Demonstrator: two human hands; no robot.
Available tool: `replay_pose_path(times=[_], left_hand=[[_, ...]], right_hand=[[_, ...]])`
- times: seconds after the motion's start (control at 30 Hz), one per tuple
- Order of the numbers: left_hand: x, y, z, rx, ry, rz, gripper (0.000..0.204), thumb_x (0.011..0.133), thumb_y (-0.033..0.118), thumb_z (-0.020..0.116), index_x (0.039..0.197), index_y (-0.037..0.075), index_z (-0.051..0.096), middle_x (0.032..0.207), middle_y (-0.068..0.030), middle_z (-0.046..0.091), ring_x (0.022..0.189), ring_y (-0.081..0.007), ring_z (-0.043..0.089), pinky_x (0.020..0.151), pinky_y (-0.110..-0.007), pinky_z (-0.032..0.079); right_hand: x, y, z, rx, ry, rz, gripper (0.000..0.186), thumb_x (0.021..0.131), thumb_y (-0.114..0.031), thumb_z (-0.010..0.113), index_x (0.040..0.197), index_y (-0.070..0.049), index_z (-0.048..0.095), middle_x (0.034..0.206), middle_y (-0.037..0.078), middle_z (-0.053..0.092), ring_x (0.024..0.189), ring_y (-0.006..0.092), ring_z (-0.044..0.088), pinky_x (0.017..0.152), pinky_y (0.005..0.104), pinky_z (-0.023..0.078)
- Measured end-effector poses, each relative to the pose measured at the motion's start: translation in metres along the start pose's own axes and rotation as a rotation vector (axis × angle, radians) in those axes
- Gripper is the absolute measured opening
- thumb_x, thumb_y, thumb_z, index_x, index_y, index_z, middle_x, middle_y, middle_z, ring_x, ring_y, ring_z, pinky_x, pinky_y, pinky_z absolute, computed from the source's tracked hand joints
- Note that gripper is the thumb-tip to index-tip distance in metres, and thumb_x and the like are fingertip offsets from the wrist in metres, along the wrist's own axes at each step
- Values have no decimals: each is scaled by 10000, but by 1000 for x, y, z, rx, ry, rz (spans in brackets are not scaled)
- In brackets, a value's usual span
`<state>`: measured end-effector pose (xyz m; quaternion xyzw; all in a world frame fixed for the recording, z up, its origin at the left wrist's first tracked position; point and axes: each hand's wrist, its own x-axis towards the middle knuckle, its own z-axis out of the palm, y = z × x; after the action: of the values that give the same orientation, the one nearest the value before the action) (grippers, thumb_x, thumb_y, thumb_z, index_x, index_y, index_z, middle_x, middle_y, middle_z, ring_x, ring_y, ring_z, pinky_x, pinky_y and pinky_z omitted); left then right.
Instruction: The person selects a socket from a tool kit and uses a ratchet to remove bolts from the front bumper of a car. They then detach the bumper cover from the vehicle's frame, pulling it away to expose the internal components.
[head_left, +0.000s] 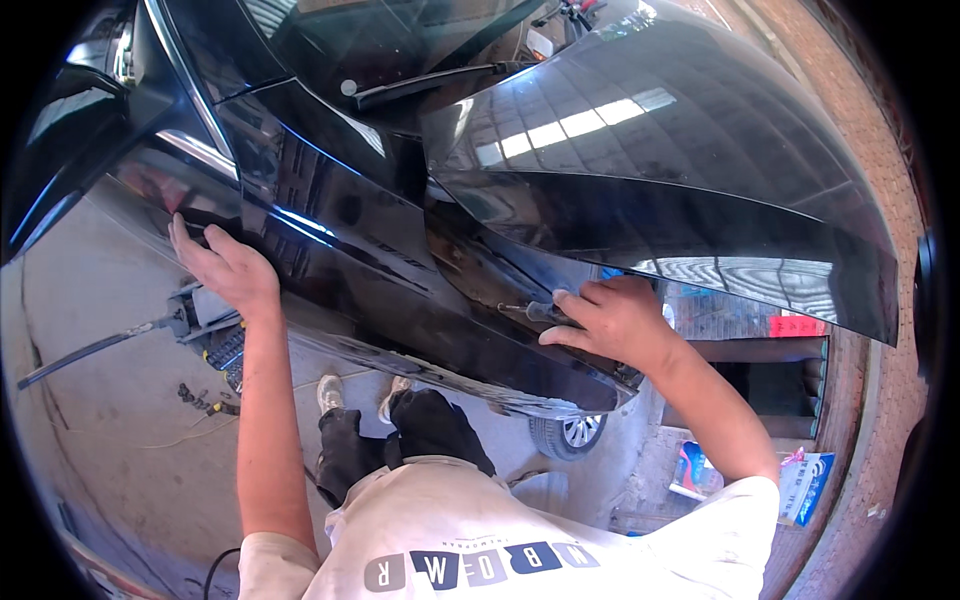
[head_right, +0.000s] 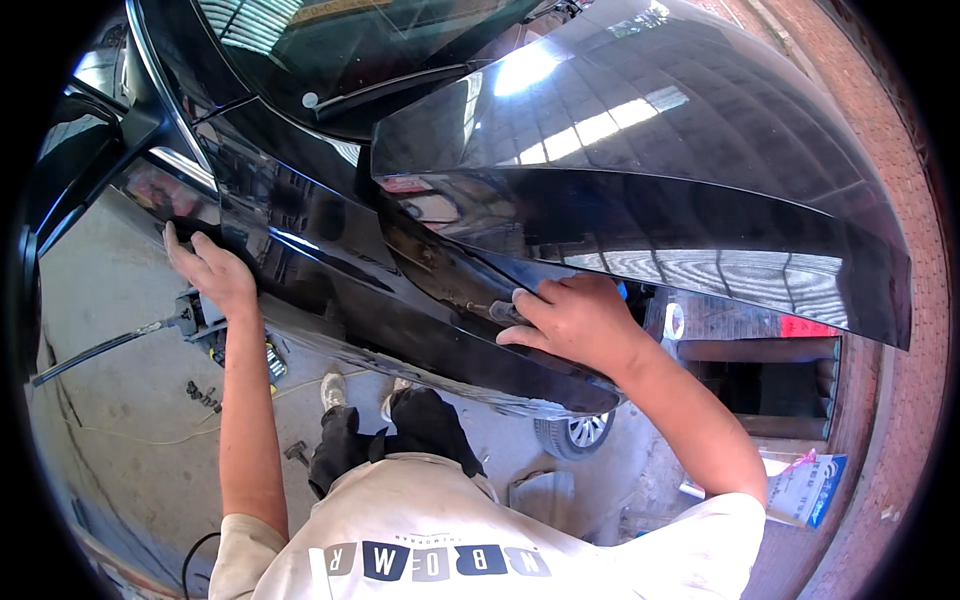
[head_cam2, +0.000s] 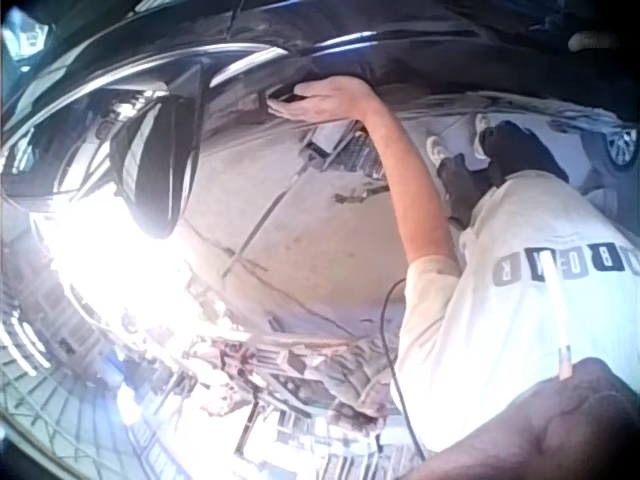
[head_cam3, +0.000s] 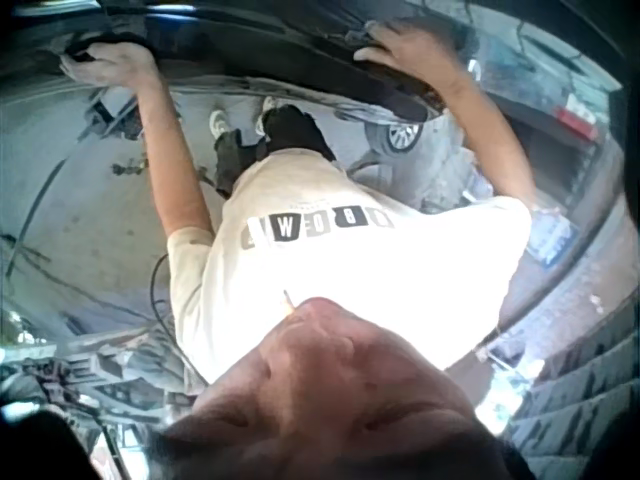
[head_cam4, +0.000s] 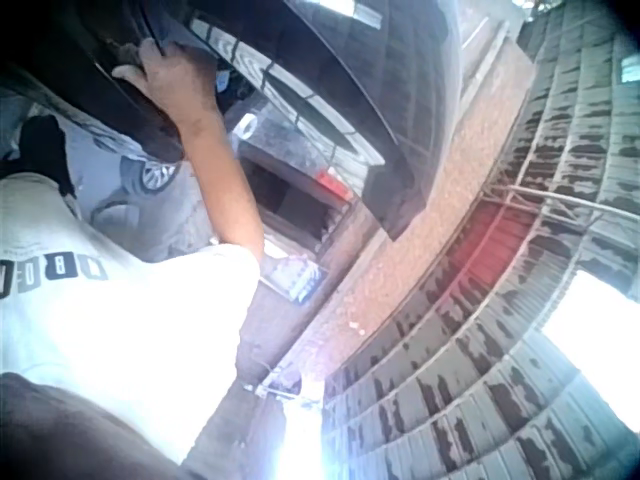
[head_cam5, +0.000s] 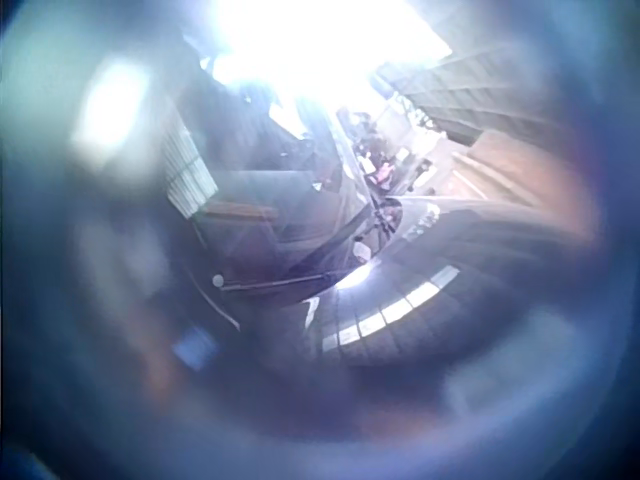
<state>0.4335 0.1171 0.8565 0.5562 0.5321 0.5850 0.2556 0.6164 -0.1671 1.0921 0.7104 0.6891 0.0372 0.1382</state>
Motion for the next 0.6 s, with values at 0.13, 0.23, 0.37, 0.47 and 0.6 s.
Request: replay_pose_path(times=[0.13, 0.23, 0.37, 0.47, 0.6], left_hand=[[0, -1, -2, 9, -5, -13, 484, 983, 169, 416, 1368, -124, 415, 1418, -303, 428, 1347, -426, 378, 1147, -471, 267], [1, 4, -1, -22, -5, -35, 481, 979, 160, 420, 1369, -123, 415, 1422, -300, 424, 1344, -422, 382, 1148, -469, 265], [0, 3, -2, -45, -16, -62, 481, 978, 152, 421, 1379, -115, 410, 1436, -294, 412, 1351, -416, 377, 1149, -460, 264], [0, 1, -3, -53, -20, -59, 490, 981, 160, 416, 1391, -108, 400, 1442, -294, 406, 1353, -414, 374, 1150, -457, 265], [-1, 2, -2, -50, -40, -91, 503, 987, 179, 412, 1405, -99, 389, 1455, -287, 394, 1351, -415, 372, 1148, -453, 268]], right_hand=[[-5, -5, 20, 208, 220, 137, 323, 830, -309, 741, 650, -84, 596, 600, 88, 601, 532, 270, 611, 481, 366, 460], [-4, -10, 24, 221, 222, 458, 307, 854, -224, 701, 628, -68, 564, 567, 107, 586, 501, 302, 590, 471, 378, 446], [2, -21, 26, 169, 269, 541, 309, 863, -212, 657, 610, -60, 567, 537, 134, 573, 498, 332, 588, 476, 398, 450], [5, -24, 27, 138, 243, 614, 312, 866, -234, 641, 616, -57, 581, 548, 144, 585, 509, 344, 595, 482, 406, 458], [4, -25, 26, 118, 223, 671, 321, 871, -247, 631, 617, -54, 590, 564, 152, 596, 532, 358, 606, 503, 422, 472]])
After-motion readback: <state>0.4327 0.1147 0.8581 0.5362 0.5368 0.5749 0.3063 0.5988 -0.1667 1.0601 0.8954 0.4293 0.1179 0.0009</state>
